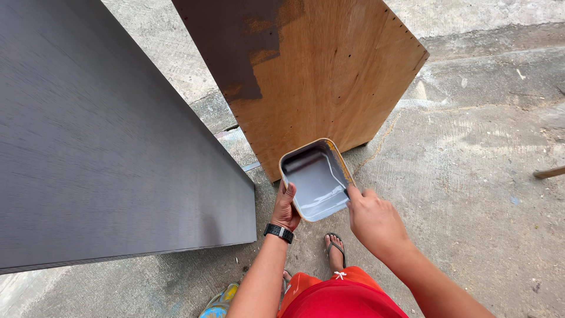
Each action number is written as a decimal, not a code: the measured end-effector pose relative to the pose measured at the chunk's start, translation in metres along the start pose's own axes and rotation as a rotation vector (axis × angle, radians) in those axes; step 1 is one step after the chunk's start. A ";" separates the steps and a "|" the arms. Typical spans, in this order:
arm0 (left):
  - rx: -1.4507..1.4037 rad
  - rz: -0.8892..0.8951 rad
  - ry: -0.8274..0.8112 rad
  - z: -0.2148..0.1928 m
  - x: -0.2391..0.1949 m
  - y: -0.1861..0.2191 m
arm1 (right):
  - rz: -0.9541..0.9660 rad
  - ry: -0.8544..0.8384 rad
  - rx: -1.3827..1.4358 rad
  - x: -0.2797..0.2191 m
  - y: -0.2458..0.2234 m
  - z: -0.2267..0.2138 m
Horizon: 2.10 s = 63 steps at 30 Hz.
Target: The person mixes gray paint in a tray using a drill with a mixing attachment, then uses a paint roller to apply the paint to a vertical wooden panel. The person repeatedly rolls the roller in the tray to reload paint and continues applying it to the panel.
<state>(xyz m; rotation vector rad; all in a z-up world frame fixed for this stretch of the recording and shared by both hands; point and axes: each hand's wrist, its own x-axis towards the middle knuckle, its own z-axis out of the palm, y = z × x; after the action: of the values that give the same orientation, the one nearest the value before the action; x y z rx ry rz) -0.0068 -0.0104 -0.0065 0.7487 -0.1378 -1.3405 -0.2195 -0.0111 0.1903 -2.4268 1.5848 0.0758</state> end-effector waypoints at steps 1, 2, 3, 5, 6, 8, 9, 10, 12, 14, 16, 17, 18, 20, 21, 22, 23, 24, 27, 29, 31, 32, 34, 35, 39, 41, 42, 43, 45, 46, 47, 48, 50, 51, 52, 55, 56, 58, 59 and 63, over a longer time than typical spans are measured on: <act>0.000 0.004 0.000 -0.001 0.000 0.003 | -0.003 0.002 0.000 -0.001 0.005 0.003; -0.015 0.032 -0.038 -0.002 -0.002 0.004 | 0.024 -0.034 -0.003 -0.005 0.011 0.007; -0.029 0.060 -0.077 -0.003 -0.005 0.005 | 0.050 -0.070 -0.007 -0.009 0.018 0.010; -0.029 0.052 -0.077 -0.004 -0.007 0.006 | 0.058 -0.031 0.018 -0.010 0.022 0.013; -0.026 0.044 -0.080 -0.004 -0.007 0.008 | 0.066 0.011 0.045 -0.010 0.025 0.014; -0.015 0.049 -0.076 -0.004 -0.007 0.007 | 0.070 0.032 0.068 -0.003 0.018 0.016; -0.005 0.052 -0.071 -0.003 -0.007 0.007 | 0.075 0.051 0.091 0.001 0.015 0.018; -0.003 0.048 -0.073 -0.001 -0.008 0.007 | 0.080 0.051 0.092 0.001 0.015 0.024; -0.007 0.054 -0.060 0.003 -0.007 0.010 | 0.065 0.015 0.117 0.005 0.016 0.035; -0.014 0.049 -0.065 0.001 -0.005 0.010 | 0.077 0.007 0.122 -0.005 0.020 0.027; -0.022 0.043 -0.068 0.000 -0.004 0.010 | 0.087 -0.004 0.124 -0.009 0.023 0.026; -0.019 0.044 -0.087 0.000 -0.004 0.010 | 0.086 0.036 0.118 -0.008 0.024 0.029; -0.013 0.044 -0.107 0.000 -0.005 0.011 | 0.086 0.076 0.114 -0.008 0.025 0.032; -0.002 0.047 -0.102 0.001 -0.004 0.011 | 0.066 0.101 0.130 0.001 0.022 0.047; 0.007 0.049 -0.097 0.002 -0.004 0.011 | 0.047 0.125 0.146 0.006 0.021 0.054; 0.008 0.051 -0.098 0.001 -0.002 0.011 | 0.045 0.127 0.147 0.003 0.022 0.050; 0.001 0.048 -0.095 0.000 -0.001 0.012 | 0.070 0.072 0.146 0.000 0.022 0.046; -0.007 0.044 -0.091 -0.001 -0.001 0.012 | 0.094 0.016 0.143 -0.005 0.023 0.041; -0.012 0.025 -0.095 -0.001 0.000 0.017 | 0.071 0.138 0.138 -0.004 0.028 0.041; -0.006 0.032 -0.098 0.002 0.000 0.017 | 0.062 0.165 0.144 0.006 0.027 0.052; -0.001 0.037 -0.098 0.001 0.001 0.016 | 0.054 0.189 0.149 0.008 0.029 0.053; -0.021 0.039 -0.081 0.000 0.002 0.017 | 0.078 0.120 0.152 0.006 0.030 0.047; -0.042 0.042 -0.066 0.000 0.001 0.020 | 0.102 0.053 0.152 0.000 0.036 0.036; -0.053 0.043 -0.072 0.001 0.000 0.024 | 0.093 0.068 0.215 -0.003 0.041 0.031; -0.039 0.071 -0.082 0.001 0.004 0.031 | 0.178 0.049 0.472 -0.005 0.040 0.002; -0.039 0.086 -0.089 0.004 0.007 0.034 | 0.236 -0.006 0.517 -0.001 0.038 -0.003; -0.038 0.091 -0.096 0.005 0.009 0.035 | 0.305 -0.063 0.562 0.001 0.037 -0.006; -0.039 0.101 -0.096 0.006 0.011 0.037 | 0.295 -0.061 0.561 0.005 0.043 0.002; -0.066 0.065 -0.070 0.007 0.012 0.043 | 0.271 0.048 0.804 0.012 0.055 0.017; -0.067 0.077 -0.068 0.007 0.012 0.045 | 0.259 0.047 0.804 0.015 0.054 0.011; -0.062 0.097 -0.071 0.006 0.012 0.047 | 0.223 0.086 0.996 0.019 0.052 0.006; -0.057 0.115 -0.074 0.006 0.014 0.049 | 0.187 0.126 1.188 0.023 0.052 0.001; -0.044 0.129 -0.031 0.003 0.018 0.049 | 0.130 0.210 1.225 0.046 0.038 -0.023; -0.031 0.133 0.012 0.002 0.021 0.048 | 0.081 0.297 1.261 0.057 0.031 -0.036; -0.030 0.136 0.010 0.000 0.018 0.051 | 0.077 0.299 1.262 0.075 0.025 -0.048; -0.046 0.145 -0.023 0.003 0.009 0.057 | -0.059 0.440 1.257 0.135 0.017 -0.075; -0.037 0.148 0.003 0.006 0.002 0.059 | -0.108 0.559 1.150 0.158 0.020 -0.079; -0.024 0.153 0.024 0.013 -0.010 0.065 | -0.157 0.680 1.040 0.189 0.018 -0.094; -0.042 0.184 -0.027 0.015 -0.015 0.067 | -0.157 0.702 0.970 0.198 0.012 -0.106; -0.073 0.178 -0.002 0.008 -0.026 0.071 | -0.135 0.797 0.835 0.249 0.017 -0.086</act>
<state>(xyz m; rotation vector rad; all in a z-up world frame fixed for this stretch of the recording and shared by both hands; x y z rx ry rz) 0.0411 0.0124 0.0482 0.6579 -0.1523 -1.1710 -0.1404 -0.2605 0.2272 -1.9049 1.2580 -1.4143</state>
